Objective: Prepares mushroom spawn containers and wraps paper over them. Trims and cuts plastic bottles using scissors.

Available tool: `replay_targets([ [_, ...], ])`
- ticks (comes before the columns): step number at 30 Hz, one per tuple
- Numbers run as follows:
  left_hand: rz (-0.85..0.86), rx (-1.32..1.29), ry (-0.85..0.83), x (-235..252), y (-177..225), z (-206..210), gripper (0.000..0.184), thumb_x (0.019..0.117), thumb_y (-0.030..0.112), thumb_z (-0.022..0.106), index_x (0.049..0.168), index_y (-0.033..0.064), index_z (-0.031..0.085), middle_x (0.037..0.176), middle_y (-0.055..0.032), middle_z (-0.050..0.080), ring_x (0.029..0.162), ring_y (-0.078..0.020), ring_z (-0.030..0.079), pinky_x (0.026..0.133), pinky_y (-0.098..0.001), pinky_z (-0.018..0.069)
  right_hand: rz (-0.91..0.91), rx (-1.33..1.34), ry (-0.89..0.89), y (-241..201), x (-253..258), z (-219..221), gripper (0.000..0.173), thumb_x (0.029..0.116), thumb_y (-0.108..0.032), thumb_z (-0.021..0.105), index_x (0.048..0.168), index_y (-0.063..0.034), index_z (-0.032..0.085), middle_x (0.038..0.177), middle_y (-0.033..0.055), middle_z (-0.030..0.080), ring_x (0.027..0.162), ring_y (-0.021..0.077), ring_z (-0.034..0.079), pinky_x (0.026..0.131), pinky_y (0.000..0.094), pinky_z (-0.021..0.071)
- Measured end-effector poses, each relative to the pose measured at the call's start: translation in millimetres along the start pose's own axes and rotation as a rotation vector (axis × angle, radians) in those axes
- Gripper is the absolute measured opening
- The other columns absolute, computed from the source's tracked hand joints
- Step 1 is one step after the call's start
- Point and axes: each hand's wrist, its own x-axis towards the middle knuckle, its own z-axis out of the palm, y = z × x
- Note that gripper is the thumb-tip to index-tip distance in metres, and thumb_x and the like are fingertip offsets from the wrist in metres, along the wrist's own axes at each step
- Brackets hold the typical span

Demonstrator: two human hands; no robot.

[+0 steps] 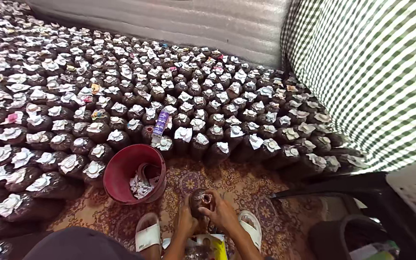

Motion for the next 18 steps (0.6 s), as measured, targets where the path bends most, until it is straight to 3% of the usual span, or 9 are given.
replay_targets([
  [2,0.017,0.01,0.003,0,1,-2,0.104,0.0726,0.011,0.079,0.161,0.0071,0.025,0.148,-0.0177,0.054,0.132,-0.0324,0.057,0.109,-0.0502,0.0469,0.001,0.072,-0.01,9,-5,0,0.095,0.0845,-0.049,0.08,0.159,-0.0159,0.032,0.102,0.0118,0.071,0.089,0.0286,0.07,0.088,0.0499,0.0564],
  [5,0.007,0.058,0.01,-3,2,-5,0.106,0.0719,0.019,0.083,0.161,0.0065,0.026,0.15,-0.0174,0.052,0.132,-0.0322,0.057,0.108,-0.0507,0.0479,0.074,0.183,0.007,21,-23,-5,0.097,0.085,-0.032,0.082,0.162,-0.0144,0.025,0.104,0.0117,0.069,0.091,0.0271,0.069,0.09,0.048,0.0565],
  [8,-0.174,0.211,-0.018,-22,8,-8,0.1,0.0764,0.031,0.083,0.158,0.0036,0.031,0.152,-0.0194,0.048,0.131,-0.0349,0.056,0.105,-0.052,0.0494,0.172,0.267,0.127,32,-52,-9,0.09,0.086,-0.021,0.079,0.161,-0.0135,0.029,0.098,0.009,0.07,0.083,0.0243,0.07,0.082,0.0459,0.0584],
  [11,-0.243,0.438,-0.292,-46,0,2,0.101,0.0757,0.05,0.083,0.152,0.0008,0.039,0.147,-0.0236,0.052,0.129,-0.0409,0.057,0.103,-0.0602,0.0483,0.222,0.274,0.203,43,-67,-15,0.085,0.0862,-0.018,0.077,0.159,-0.0141,0.034,0.096,0.0075,0.07,0.08,0.0241,0.069,0.079,0.0459,0.0578],
  [13,-0.135,0.554,-0.499,-59,-10,21,0.081,0.0835,0.033,0.08,0.15,0.0018,0.045,0.148,-0.023,0.051,0.13,-0.0441,0.055,0.1,-0.0643,0.0488,0.236,0.254,0.191,46,-68,-20,0.078,0.0882,-0.017,0.075,0.157,-0.0137,0.039,0.098,0.008,0.071,0.084,0.0251,0.069,0.082,0.0471,0.0571],
  [15,-0.041,0.667,-0.56,-69,-20,40,0.066,0.0896,0.015,0.072,0.149,0.0007,0.046,0.15,-0.0229,0.05,0.131,-0.0444,0.055,0.099,-0.0628,0.0498,0.227,0.242,0.17,46,-68,-21,0.07,0.09,-0.017,0.072,0.154,-0.0146,0.044,0.101,0.0071,0.071,0.086,0.024,0.069,0.084,0.0463,0.0571],
  [18,-0.002,0.692,-0.551,-64,-25,44,0.043,0.0938,0.01,0.065,0.135,0.0009,0.06,0.137,-0.0237,0.061,0.125,-0.0438,0.059,0.098,-0.062,0.0497,0.196,0.241,0.137,47,-68,-23,0.064,0.0904,-0.019,0.073,0.15,-0.016,0.05,0.104,0.0072,0.072,0.09,0.0243,0.07,0.086,0.0469,0.0573],
])
